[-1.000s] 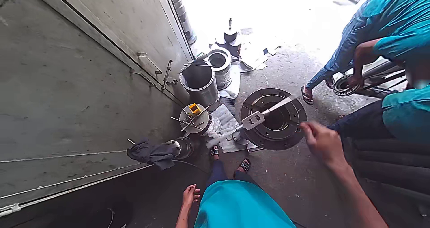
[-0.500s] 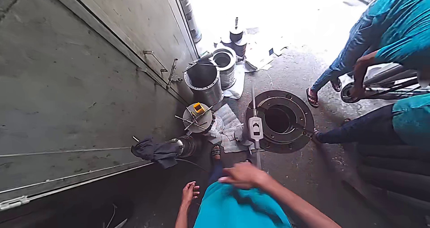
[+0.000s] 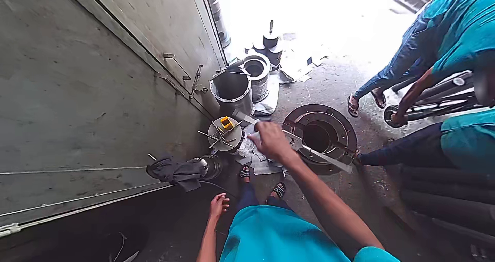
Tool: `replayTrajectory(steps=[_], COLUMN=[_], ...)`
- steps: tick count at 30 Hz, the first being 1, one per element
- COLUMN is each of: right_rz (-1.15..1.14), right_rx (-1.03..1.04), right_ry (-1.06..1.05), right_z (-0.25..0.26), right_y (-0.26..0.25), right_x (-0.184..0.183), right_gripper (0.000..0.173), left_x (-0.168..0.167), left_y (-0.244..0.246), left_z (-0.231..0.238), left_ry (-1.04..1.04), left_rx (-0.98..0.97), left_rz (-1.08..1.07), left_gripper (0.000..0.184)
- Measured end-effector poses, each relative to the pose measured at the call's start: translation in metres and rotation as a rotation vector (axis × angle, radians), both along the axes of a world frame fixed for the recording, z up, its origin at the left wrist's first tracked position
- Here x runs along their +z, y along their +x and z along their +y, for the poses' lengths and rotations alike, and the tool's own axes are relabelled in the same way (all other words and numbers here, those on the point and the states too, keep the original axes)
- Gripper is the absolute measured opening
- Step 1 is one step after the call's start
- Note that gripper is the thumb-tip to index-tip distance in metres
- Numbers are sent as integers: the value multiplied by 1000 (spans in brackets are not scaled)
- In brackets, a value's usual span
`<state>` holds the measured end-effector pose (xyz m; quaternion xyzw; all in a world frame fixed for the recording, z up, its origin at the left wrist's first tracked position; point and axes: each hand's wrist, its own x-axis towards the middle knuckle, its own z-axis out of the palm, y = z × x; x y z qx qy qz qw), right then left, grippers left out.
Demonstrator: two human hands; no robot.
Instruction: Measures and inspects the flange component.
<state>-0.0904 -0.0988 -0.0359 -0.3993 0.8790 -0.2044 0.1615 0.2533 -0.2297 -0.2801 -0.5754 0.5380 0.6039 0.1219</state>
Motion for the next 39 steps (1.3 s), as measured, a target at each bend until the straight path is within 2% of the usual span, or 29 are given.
replayTrajectory(steps=[1,3,5,7,8,10,12,15,18,20,21,22,24,26,28,30,32,33,34,36,38,39], right_rz=[-5,-130,-257,-297,-244,-30,47,-57,11,-59,-114,-161,-113,22,70,10,13,34,28,-52,-72,-13], right_rx=[125,359,373,112,-64,-360,-447,-227,55,218,243,200,-9,-220,-302,-247,-53,55,153,245,124,20], right_ry=[-15,59,320,533,563,382,175,-10,122,211,308,423,590,540,309,126,57,45,59,251,467,486], right_z=[2,28,72,114,133,160,152,77,14,28,47,67,98,114,99,64,45,47,54,77,100,108], right_y=[19,50,62,44,28,-9,-41,-33,5,30,37,38,17,-8,-28,-25,-10,3,14,21,6,-4], right_x=[-5,-1,19,41,47,38,27,18,12,23,34,45,63,60,46,34,18,15,19,38,46,42], right_gripper=[50,55,63,62,61,56,51,49,59,63,65,65,69,65,57,54,52,50,49,53,55,55], left_x=[3,9,16,28,37,59,83,102,118,128,118,112,111,113,113,118,138,155,162,133,105,105], left_y=[-10,-29,-54,-85,-102,-137,-170,-202,-218,-225,-234,-245,-266,-273,-283,-282,-268,-257,-250,-267,-300,-304], left_z=[-4,-10,-10,-3,2,13,30,49,63,69,72,75,79,87,92,96,101,102,101,107,115,117], left_ry=[-9,-7,6,-1,-20,-96,-196,-336,-401,-343,-374,-439,-545,-573,-589,-584,-485,-358,-293,-345,-436,-456], left_rx=[-14,-85,-197,-314,-370,-456,-496,-556,-603,-568,-575,-580,-625,-696,-744,-757,-788,-813,-801,-730,-676,-670], left_rz=[31,91,154,225,273,398,560,723,737,772,923,1046,1160,1202,1265,1193,877,693,647,937,1191,1218], left_gripper=[36,36,36,37,39,40,41,56,64,60,66,67,59,51,41,37,38,43,45,47,47,43])
